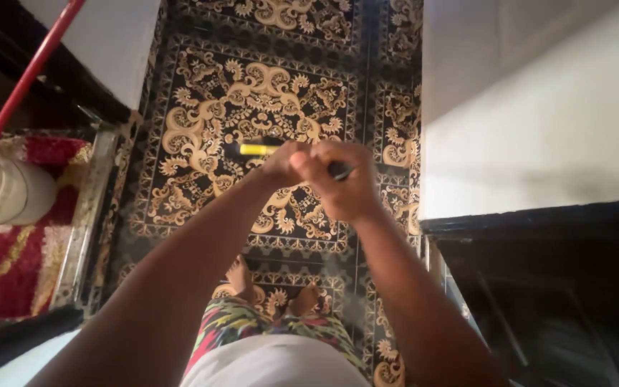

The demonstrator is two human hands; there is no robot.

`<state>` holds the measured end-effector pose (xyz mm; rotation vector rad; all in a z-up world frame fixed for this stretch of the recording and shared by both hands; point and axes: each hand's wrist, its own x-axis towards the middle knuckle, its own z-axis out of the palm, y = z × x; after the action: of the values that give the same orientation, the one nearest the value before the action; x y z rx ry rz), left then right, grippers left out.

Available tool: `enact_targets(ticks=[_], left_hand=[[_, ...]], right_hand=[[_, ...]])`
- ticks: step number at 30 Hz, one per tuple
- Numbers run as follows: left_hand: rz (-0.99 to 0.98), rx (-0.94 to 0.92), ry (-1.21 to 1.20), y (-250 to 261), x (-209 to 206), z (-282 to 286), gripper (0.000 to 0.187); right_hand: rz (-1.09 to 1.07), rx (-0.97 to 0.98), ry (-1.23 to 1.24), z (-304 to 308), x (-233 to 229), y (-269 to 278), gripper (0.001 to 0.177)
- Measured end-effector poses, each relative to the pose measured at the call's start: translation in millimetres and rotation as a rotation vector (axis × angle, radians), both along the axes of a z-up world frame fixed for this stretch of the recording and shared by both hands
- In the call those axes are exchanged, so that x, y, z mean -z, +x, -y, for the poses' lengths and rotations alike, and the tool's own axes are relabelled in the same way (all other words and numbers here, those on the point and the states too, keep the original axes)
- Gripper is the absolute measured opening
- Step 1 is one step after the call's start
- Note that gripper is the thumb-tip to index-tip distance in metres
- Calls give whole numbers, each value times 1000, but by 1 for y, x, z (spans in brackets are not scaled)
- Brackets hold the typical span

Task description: Assembling a mop handle and cleaning the floor.

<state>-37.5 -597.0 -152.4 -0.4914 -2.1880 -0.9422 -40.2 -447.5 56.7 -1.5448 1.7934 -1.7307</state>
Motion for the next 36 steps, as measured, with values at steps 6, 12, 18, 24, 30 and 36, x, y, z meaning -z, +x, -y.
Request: enact_targets(ticks=[6, 12, 18, 24, 30, 36], left_hand=[[482, -37, 182, 7, -74, 37, 22], [1050, -89, 415, 67, -136, 18, 34], [314, -108, 205, 95, -60, 29, 25], [-264, 104, -45, 46, -11, 68, 17], [102, 41, 69, 45, -33, 76, 14], [560, -62, 188, 55, -61, 96, 18]], right_hand=[[79, -70, -5, 28, -27, 35, 42], [249, -244, -124, 37, -95, 9, 33], [379, -250, -54, 64, -59, 16, 41], [121, -63, 23, 69, -66, 29, 40], [17, -101, 129, 91, -2, 37, 34], [188, -327, 8, 100, -49, 50, 36]])
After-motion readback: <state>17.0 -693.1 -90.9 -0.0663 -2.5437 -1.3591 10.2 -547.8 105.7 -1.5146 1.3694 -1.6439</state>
